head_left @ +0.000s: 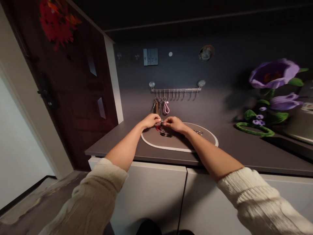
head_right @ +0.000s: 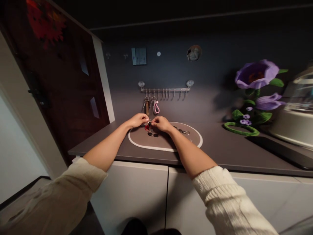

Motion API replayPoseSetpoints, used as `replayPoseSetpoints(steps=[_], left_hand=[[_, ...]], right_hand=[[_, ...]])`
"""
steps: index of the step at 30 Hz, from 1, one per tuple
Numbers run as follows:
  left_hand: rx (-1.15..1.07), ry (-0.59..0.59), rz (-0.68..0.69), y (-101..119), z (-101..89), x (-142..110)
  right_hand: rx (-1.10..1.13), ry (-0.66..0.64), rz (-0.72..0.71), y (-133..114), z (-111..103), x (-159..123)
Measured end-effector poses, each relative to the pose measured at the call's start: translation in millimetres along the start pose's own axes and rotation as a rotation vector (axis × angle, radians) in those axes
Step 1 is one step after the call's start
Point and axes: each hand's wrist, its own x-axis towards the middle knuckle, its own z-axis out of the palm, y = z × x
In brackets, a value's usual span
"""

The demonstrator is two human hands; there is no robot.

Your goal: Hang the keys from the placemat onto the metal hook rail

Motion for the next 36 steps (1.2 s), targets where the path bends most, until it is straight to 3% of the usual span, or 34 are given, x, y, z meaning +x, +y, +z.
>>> replayPoseSetpoints(steps=[7, 12, 22, 36], left_hand=[[-0.239, 0.040, -0.061, 4.5, 2.1, -1.3], [-0.355, 0.051, -0.088, 10.3, 2.2, -2.8], [-0.427, 0.052, -0.074, 8.6, 4.7, -1.0], [-0.382, 0.111, -0.075, 16.0, 5.0, -1.6]], right_hand=[[0.329, 0.069, 0.016, -2.4, 0.5, 0.3], [0.446, 0.092, 0.034, -9.0, -2.7, -1.4], [0.442, 0.114, 0.075, -18.0, -6.4, -6.6], [0.383, 0.164, -0.005, -11.1, -10.6, -3.3]])
